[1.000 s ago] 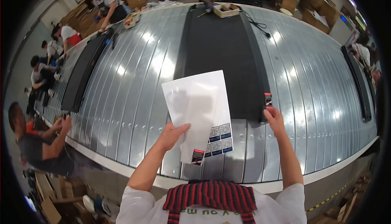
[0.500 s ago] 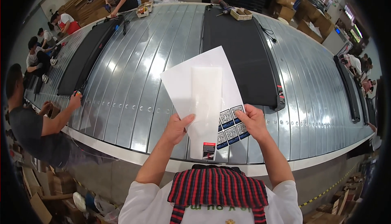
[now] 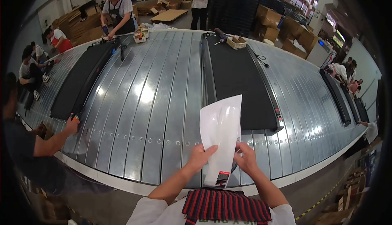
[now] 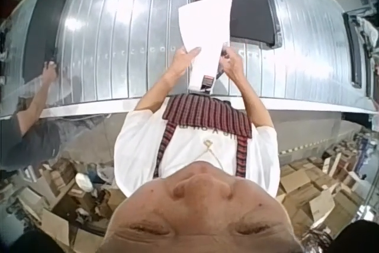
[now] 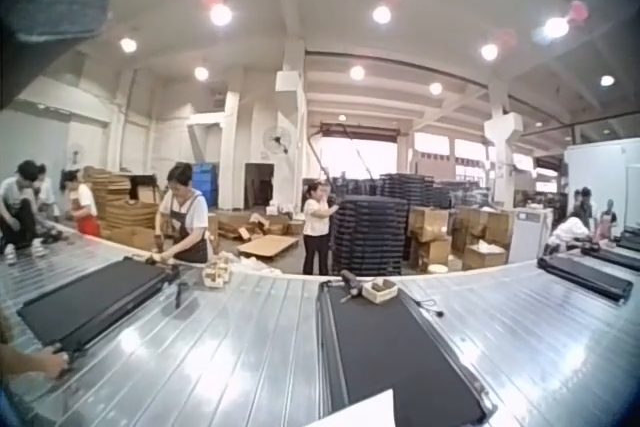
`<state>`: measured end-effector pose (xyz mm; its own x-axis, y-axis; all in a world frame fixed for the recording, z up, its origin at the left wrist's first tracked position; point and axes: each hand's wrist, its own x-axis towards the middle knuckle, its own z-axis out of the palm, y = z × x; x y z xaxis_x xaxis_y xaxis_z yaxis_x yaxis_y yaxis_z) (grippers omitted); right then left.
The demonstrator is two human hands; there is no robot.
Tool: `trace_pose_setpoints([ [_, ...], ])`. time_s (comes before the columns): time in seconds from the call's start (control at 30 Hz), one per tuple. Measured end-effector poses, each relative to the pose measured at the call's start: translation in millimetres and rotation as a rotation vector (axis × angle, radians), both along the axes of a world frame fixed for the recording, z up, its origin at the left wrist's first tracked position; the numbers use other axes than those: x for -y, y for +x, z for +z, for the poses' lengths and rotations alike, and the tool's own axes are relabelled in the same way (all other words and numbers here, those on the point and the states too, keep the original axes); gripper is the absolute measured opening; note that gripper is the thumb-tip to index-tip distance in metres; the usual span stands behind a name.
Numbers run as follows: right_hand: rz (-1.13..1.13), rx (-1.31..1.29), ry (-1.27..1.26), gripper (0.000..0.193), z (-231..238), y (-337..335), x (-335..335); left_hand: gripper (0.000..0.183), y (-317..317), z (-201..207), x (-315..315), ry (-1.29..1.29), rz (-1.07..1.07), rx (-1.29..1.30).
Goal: Applying product labels and QR code stickers to treadmills on an assembly line.
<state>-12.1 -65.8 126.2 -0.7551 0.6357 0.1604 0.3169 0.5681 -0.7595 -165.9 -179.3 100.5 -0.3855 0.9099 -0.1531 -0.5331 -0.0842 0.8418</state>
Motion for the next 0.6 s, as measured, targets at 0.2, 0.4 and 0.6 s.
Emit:
trace_pose_setpoints([
  [0.2,0.17,-0.119,-0.163,0.024,17,-21,32,0.026,3,-8,12,-0.002,0.032,0.015],
  [0.4,0.176,-0.016,-0.215,0.025,3,-27,48,0.029,16,3,24,-0.106,0.247,0.039],
  [0.6,0.216,-0.097,-0.353,0.028,-21,-34,46,0.027,29,11,37,-0.189,0.43,-0.238],
])
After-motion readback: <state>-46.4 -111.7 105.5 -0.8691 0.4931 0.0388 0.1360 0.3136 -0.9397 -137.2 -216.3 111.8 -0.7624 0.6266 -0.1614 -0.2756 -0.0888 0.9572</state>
